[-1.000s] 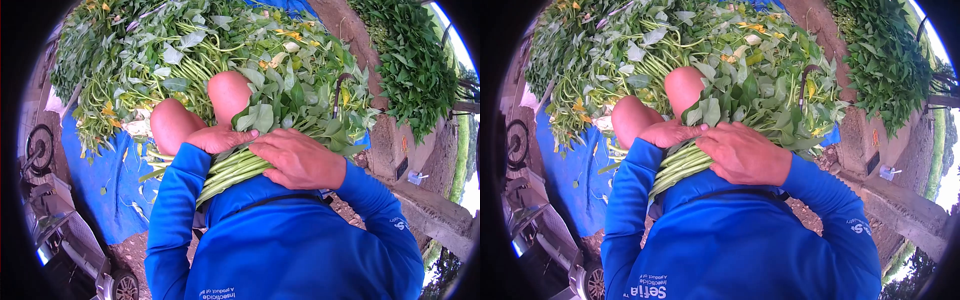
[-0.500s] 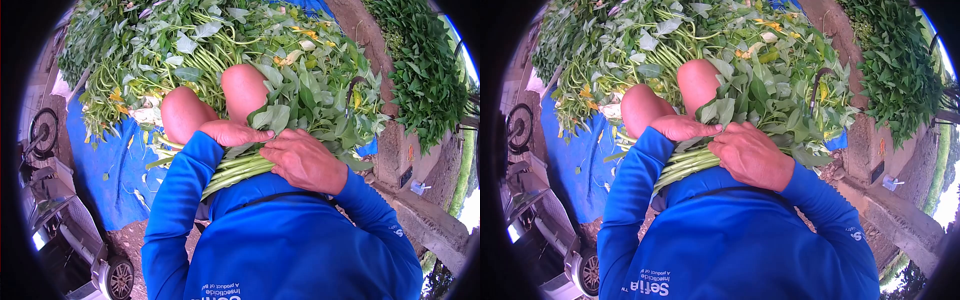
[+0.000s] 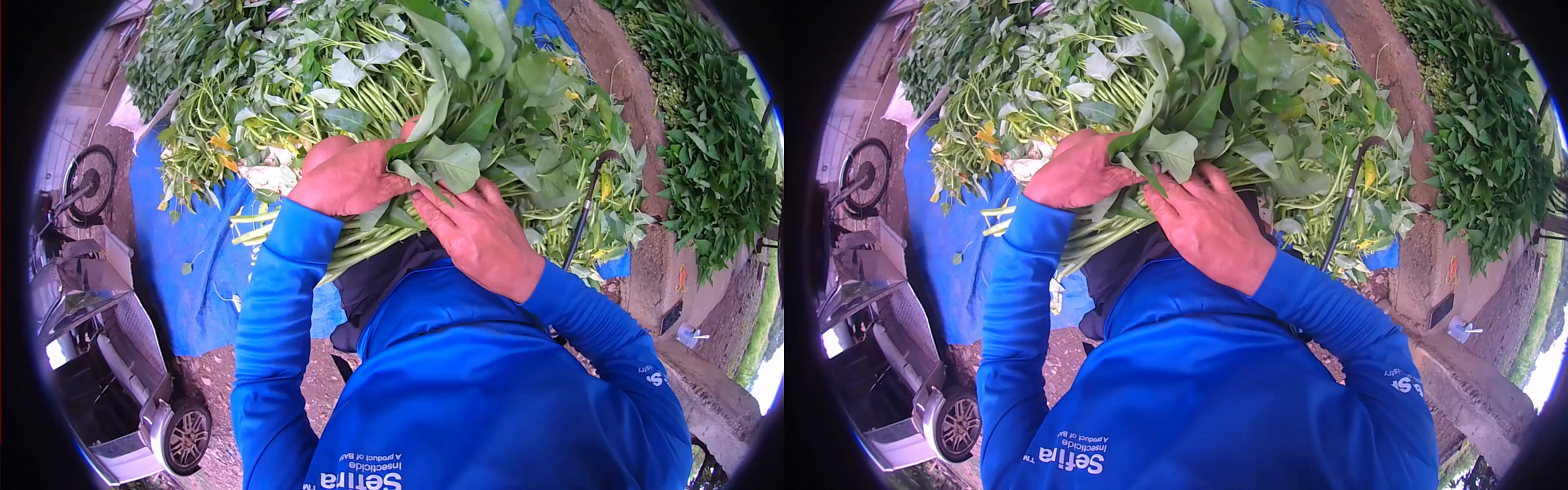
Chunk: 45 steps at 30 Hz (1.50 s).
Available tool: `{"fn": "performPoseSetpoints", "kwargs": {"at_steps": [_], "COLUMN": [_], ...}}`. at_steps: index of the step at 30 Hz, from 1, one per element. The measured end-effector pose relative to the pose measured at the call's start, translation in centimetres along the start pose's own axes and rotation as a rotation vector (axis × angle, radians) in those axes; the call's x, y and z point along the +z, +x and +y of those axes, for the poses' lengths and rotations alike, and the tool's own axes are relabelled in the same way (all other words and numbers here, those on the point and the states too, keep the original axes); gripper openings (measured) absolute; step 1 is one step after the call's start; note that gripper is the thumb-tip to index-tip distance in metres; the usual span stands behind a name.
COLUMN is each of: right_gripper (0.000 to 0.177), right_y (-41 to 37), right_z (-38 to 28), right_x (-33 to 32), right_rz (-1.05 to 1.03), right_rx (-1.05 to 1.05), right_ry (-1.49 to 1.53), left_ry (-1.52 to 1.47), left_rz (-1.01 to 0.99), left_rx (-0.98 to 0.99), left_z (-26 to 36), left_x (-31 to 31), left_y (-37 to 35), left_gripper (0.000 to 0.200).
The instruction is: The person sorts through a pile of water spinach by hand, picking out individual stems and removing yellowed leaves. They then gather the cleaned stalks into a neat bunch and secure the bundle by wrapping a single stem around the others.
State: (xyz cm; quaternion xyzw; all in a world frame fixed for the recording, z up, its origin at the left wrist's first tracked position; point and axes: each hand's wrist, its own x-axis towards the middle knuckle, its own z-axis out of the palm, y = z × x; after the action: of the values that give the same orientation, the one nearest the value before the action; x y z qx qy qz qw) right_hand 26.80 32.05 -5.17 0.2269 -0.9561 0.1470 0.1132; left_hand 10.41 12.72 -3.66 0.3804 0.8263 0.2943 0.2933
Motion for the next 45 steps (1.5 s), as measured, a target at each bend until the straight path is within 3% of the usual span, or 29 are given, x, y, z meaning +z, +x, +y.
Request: {"fn": "performPoseSetpoints", "kwargs": {"at_steps": [2, 4, 5, 8, 11, 16, 18, 21, 24, 25, 28, 29, 31, 33, 36, 37, 42, 45], "right_gripper": [0.044, 0.043, 0.042, 0.039, 0.037, 0.044, 0.048, 0.052, 0.051, 0.051, 0.047, 0.045, 0.043, 0.042, 0.063, 0.067, 0.052, 0.041], "right_y": [-0.3, -0.4, -0.5, -0.8, -1.1, -0.1, 0.6, 1.3, 1.4, 1.2, 0.6, 0.3, -0.4, -0.9, -1.4, -1.3, -0.4, -0.4], "right_z": [-0.4, -0.6, -0.8, -0.7, -0.3, -0.1, 0.7, 1.9, 2.5, 2.6, 1.7, 1.3, 0.8, 0.1, -0.4, -0.4, -1.2, -1.0], "right_x": [0.8, 0.2, -0.1, -0.6, -0.3, -0.1, 0.4, 1.1, 0.9, 1.0, 1.3, 0.9, 0.7, 0.2, 0.5, 0.9, 1.4, 1.9], "right_rz": [0.011, -0.058, -0.095, -0.052, 0.011, -0.013, -0.058, -0.019, -0.21, -0.207, 0.041, 0.065, 0.053, 0.042, -0.157, -0.11, -0.028, -0.017], "right_rx": [0.016, 0.044, 0.064, 0.059, 0.019, -0.112, -0.094, -0.028, 0.118, 0.096, -0.053, -0.064, -0.096, -0.122, -0.043, -0.058, -0.014, -0.043], "right_ry": [-0.005, -0.007, -0.009, 0.027, 0.066, 0.198, 0.252, 0.368, 0.503, 0.494, 0.431, 0.37, 0.268, 0.221, 0.224, 0.197, 0.127, 0.154], "left_ry": [0.032, -0.172, -0.145, -0.085, -0.222, -0.004, 0.029, -0.481, -0.441, -0.453, -0.523, -0.511, -0.485, -0.483, -0.341, -0.338, -0.201, -0.171], "left_rz": [0.006, 0.001, -0.052, -0.004, 0.041, -0.194, -0.236, -0.112, -0.562, -0.595, -0.357, -0.335, -0.296, -0.247, -0.26, -0.261, -0.167, -0.229], "left_rx": [-0.034, 0.042, -0.043, -0.003, 0.075, -0.282, -0.29, 0.026, 0.0, -0.171, -0.049, -0.099, -0.193, -0.113, -0.044, -0.034, -0.135, -0.312], "left_z": [-0.2, -2.1, -2.1, -2.8, -3.5, 2.1, 2.3, -1.2, -2.3, -3.6, -5.5, -5.7, -3.9, -3.9, -3.9, -4.3, -2.9, 0.7], "left_x": [0.1, 1.7, 1.9, 2.6, 3.1, -0.5, -0.9, -0.2, -1.6, -0.8, 0.4, 0.7, 0.7, 1.2, 0.8, 1.0, 0.0, -0.9], "left_y": [-0.4, -0.1, 0.1, 0.2, 0.4, 0.7, 0.9, -0.3, 0.0, 0.3, 0.0, -0.2, -0.5, -0.3, 0.0, 0.1, 0.1, -0.7], "left_gripper": [0.06, 0.061, 0.063, 0.062, 0.053, 0.059, 0.058, 0.063, 0.056, 0.057, 0.053, 0.052, 0.049, 0.048, 0.043, 0.042, 0.046, 0.048]}}
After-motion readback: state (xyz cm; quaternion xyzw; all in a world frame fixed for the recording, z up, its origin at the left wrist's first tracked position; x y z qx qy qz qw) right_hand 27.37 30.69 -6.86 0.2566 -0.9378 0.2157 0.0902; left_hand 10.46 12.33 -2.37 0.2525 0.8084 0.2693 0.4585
